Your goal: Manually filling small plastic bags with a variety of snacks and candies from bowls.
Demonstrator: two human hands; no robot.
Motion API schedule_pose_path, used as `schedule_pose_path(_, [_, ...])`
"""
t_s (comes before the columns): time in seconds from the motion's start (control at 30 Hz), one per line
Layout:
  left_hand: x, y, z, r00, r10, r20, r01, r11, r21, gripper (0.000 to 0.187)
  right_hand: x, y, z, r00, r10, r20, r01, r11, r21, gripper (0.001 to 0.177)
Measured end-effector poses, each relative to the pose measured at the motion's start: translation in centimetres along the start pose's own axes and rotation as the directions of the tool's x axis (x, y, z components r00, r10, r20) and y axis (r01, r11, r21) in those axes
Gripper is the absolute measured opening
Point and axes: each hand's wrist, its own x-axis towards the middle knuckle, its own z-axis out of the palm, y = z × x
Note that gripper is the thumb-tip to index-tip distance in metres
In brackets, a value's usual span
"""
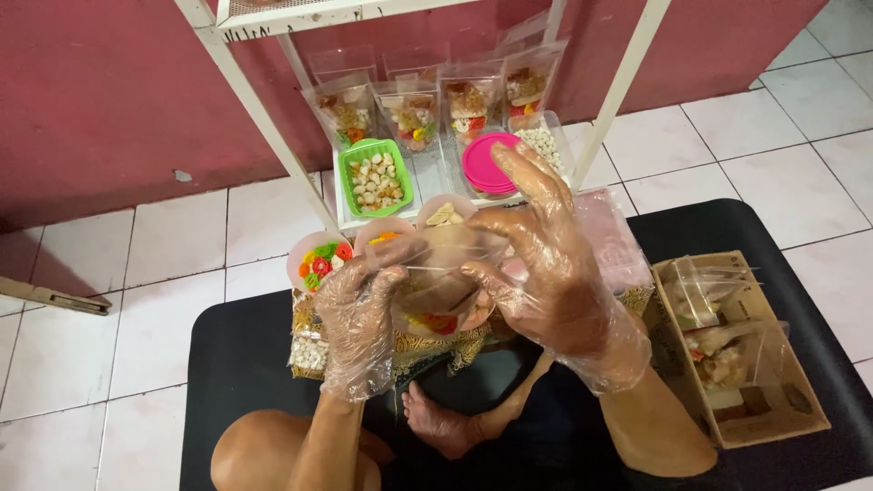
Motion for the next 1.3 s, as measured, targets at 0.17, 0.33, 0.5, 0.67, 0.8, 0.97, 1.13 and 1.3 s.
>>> schedule_pose_path(0.17, [-0.1,0.2,-0.1,0.999,-0.033,0.006,0.033,0.999,-0.031,0.018,0.6,0.3,-0.1,0.998,0.017,0.06,-0.022,0.996,0.085,0.017])
schedule_pose_path(0.33, [0.0,0.6,0.0,0.999,-0.043,0.0,0.043,0.999,0.031,0.02,1.4,0.5,-1.4,0.981,-0.015,0.192,0.01,1.0,0.025,0.028])
schedule_pose_path(0.5, [0.2,-0.5,-0.5,0.999,-0.018,-0.037,0.016,0.998,-0.059,0.017,2.1,-0.1,-1.9,0.98,-0.113,0.165,0.145,0.97,-0.197,0.022])
schedule_pose_path(0.67, [0.1,-0.7,-0.6,0.998,-0.022,-0.057,0.022,1.0,-0.003,0.017,0.1,1.0,-1.1,0.979,-0.089,0.183,0.097,0.995,-0.038,0.051])
schedule_pose_path(0.8, [0.2,0.7,0.0,0.993,-0.075,-0.087,0.076,0.997,0.006,0.021,-0.2,1.0,-1.3,0.981,-0.091,0.173,0.096,0.995,-0.021,0.056])
schedule_pose_path(0.97, [0.2,0.3,-0.1,0.992,-0.077,-0.098,0.073,0.996,-0.042,0.019,0.4,0.6,-1.1,0.979,-0.111,0.173,0.125,0.989,-0.077,0.05])
schedule_pose_path(1.13, [0.1,0.0,-0.2,0.988,-0.103,-0.119,0.088,0.988,-0.126,0.02,0.2,0.7,-0.7,0.989,-0.078,0.128,0.095,0.987,-0.132,0.044])
schedule_pose_path(1.3, [0.0,0.2,-0.3,0.996,-0.039,-0.079,0.032,0.996,-0.08,0.02,1.0,-0.4,-1.5,0.992,-0.029,0.126,0.037,0.997,-0.061,0.033])
